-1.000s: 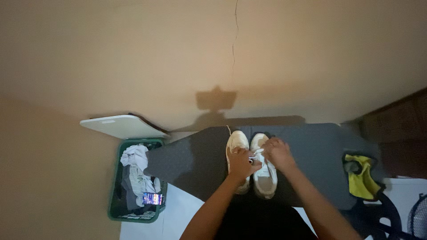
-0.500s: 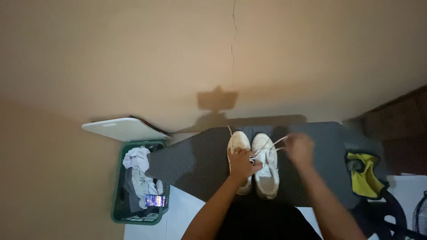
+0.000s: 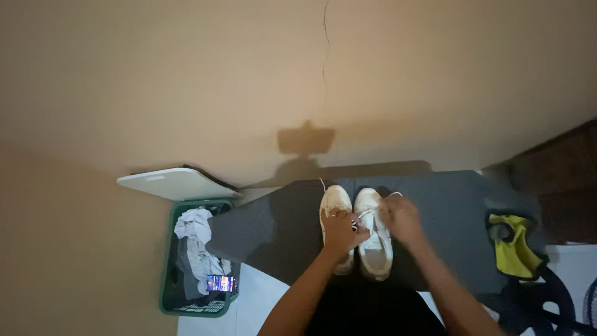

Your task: The person removes the laces from a pair of white sneakers, wipes the shoes with a cloth, and then re-laces them. The shoes remain on a dark mat on the floor throughout the process.

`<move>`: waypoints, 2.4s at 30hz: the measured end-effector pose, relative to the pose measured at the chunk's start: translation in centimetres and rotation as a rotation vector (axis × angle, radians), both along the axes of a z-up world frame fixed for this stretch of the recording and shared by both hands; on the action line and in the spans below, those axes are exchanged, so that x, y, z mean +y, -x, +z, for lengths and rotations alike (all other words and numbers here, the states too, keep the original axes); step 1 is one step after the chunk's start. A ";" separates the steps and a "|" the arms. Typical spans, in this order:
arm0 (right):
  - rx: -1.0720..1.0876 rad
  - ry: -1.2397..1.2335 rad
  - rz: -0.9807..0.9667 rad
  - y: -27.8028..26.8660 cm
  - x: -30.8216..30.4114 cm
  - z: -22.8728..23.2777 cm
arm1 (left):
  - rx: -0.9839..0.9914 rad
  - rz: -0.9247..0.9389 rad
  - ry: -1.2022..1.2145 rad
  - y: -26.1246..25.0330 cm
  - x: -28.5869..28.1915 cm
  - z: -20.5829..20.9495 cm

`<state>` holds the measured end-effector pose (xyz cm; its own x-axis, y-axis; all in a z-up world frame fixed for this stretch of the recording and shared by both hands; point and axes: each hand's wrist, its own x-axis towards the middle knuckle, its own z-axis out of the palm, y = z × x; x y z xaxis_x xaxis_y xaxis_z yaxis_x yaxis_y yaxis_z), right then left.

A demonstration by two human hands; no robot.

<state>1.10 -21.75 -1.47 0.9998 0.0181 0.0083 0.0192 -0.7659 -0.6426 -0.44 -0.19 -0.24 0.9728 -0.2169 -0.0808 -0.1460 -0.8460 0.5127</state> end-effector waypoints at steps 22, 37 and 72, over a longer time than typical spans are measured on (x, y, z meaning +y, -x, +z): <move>0.480 0.287 0.010 -3.1 0.7 -3.2 | 0.100 -0.048 -0.016 0.0 0.3 0.7; 0.255 0.263 0.101 -1.6 1.3 -3.0 | -0.145 -0.229 0.078 -1.1 -0.9 -0.9; 0.311 -0.622 0.093 -7.8 2.3 9.1 | 0.307 -0.315 0.330 -8.3 -5.9 -9.4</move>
